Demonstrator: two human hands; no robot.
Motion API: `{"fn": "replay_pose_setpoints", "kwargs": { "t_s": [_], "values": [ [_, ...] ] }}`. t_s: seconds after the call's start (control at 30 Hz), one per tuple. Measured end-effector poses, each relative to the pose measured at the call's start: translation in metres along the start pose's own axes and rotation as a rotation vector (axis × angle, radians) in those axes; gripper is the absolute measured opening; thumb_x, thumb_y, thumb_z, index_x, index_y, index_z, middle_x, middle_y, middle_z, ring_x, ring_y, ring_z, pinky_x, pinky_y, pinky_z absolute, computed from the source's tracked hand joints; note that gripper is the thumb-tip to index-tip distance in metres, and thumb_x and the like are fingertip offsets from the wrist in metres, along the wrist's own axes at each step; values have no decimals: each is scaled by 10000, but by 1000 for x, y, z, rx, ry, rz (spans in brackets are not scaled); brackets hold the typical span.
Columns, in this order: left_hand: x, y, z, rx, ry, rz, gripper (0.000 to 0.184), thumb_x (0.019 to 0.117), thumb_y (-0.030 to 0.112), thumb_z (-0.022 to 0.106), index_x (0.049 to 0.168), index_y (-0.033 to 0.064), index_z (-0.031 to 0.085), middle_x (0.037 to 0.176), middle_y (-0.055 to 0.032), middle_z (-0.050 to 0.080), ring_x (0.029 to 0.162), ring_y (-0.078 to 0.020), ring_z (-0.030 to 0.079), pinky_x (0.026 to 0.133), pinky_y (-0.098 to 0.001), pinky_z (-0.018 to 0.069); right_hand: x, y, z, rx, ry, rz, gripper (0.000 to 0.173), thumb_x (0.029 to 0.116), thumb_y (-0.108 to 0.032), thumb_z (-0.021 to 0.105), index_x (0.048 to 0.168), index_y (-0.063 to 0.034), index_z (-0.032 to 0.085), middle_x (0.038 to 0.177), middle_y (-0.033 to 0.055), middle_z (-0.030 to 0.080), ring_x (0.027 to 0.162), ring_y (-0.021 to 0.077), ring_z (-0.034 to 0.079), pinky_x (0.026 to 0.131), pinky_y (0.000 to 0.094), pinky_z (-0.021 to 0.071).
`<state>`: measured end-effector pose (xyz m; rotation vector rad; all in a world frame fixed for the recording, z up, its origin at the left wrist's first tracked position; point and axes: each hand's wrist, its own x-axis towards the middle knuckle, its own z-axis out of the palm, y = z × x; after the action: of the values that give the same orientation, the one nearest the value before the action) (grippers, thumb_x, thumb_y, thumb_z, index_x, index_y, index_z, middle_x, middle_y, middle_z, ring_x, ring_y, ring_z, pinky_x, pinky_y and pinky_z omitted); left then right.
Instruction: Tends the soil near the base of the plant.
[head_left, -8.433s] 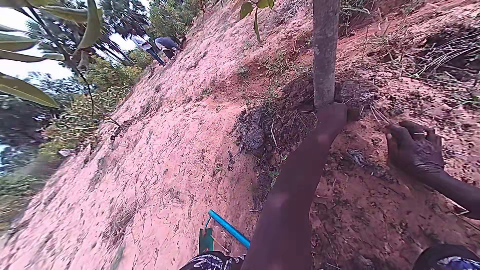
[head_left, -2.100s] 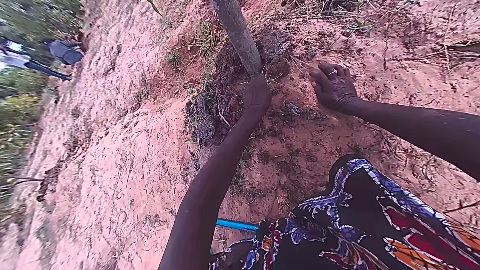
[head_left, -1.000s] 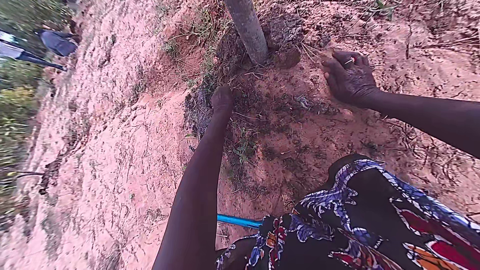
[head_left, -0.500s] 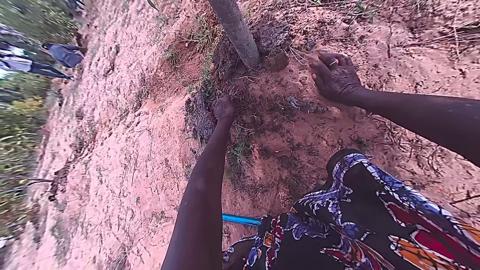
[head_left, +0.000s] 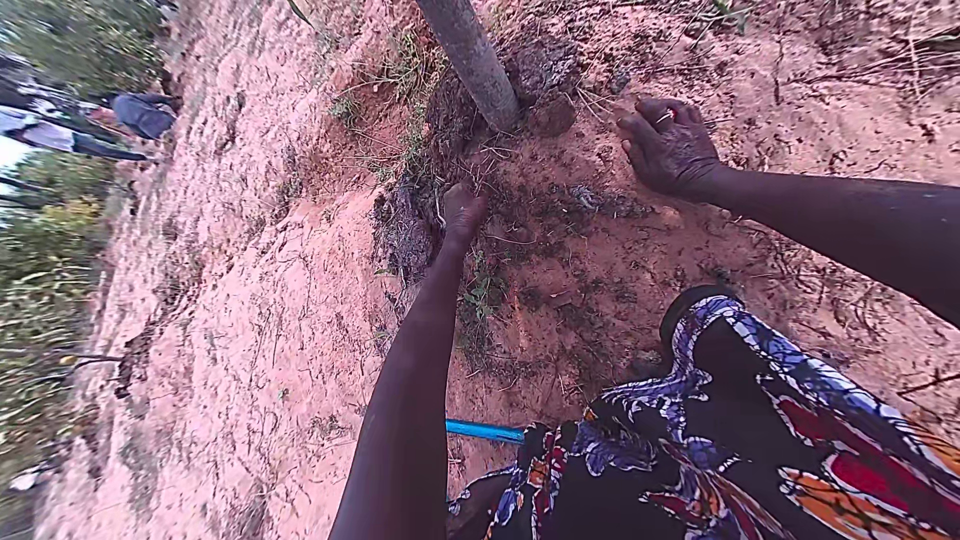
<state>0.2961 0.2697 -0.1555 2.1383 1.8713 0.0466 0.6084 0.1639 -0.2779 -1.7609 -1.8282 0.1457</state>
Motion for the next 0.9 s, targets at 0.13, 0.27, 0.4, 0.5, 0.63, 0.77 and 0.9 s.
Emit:
{"fn": "replay_pose_setpoints", "kwargs": {
  "t_s": [0.13,0.27,0.4,0.5,0.63,0.77,0.9],
  "values": [
    [5,9,10,142,-46,-99,423,1012,236,606,1370,11,611,1322,-263,636,1285,-430,584,1056,-630,454,-1,-1,-1,-13,0,-7,486,1083,-325,353,1471,-100,541,1508,283,494,1405,530,432,1101,675,335],
    [6,8,8,163,-29,-123,419,1023,302,609,1342,34,645,1307,-253,649,1271,-422,597,1048,-624,461,-1,-2,-3,0,-1,-10,490,1086,-336,351,1474,-104,537,1511,285,489,1410,534,422,1105,675,330],
    [1,3,9,220,-28,-86,434,1049,304,558,1379,28,610,1301,-262,650,1269,-434,595,1047,-632,449,0,-2,-4,-3,-16,-8,492,1086,-341,340,1473,-103,530,1519,282,478,1411,533,415,1109,671,322],
    [-9,5,10,267,-19,-59,427,1057,283,545,1361,-12,596,1285,-268,654,1254,-429,607,1049,-615,452,-1,-2,-5,-3,-21,6,492,1087,-343,343,1478,-103,522,1526,279,471,1408,537,413,1112,670,315],
    [-37,-2,-11,64,116,-52,410,1058,258,544,1277,-85,591,1236,-286,655,1236,-413,610,1065,-569,446,1,-1,-3,-5,-31,15,504,1081,-359,334,1503,-143,503,1549,263,454,1431,524,395,1122,679,303],
    [-73,-39,-16,-229,141,-138,425,1075,245,524,1332,-93,539,1155,-276,650,1069,-348,657,974,-509,503,2,-2,-4,5,-40,15,509,1086,-354,329,1520,-135,478,1543,280,450,1430,539,384,1120,685,295],
    [-96,-64,16,-479,75,-143,327,1046,71,501,1344,-62,507,1093,-192,678,796,-212,688,779,-402,586,2,-4,-5,1,-37,17,496,1083,-336,344,1512,-132,484,1537,284,454,1429,543,386,1130,684,290]
  ]
}}
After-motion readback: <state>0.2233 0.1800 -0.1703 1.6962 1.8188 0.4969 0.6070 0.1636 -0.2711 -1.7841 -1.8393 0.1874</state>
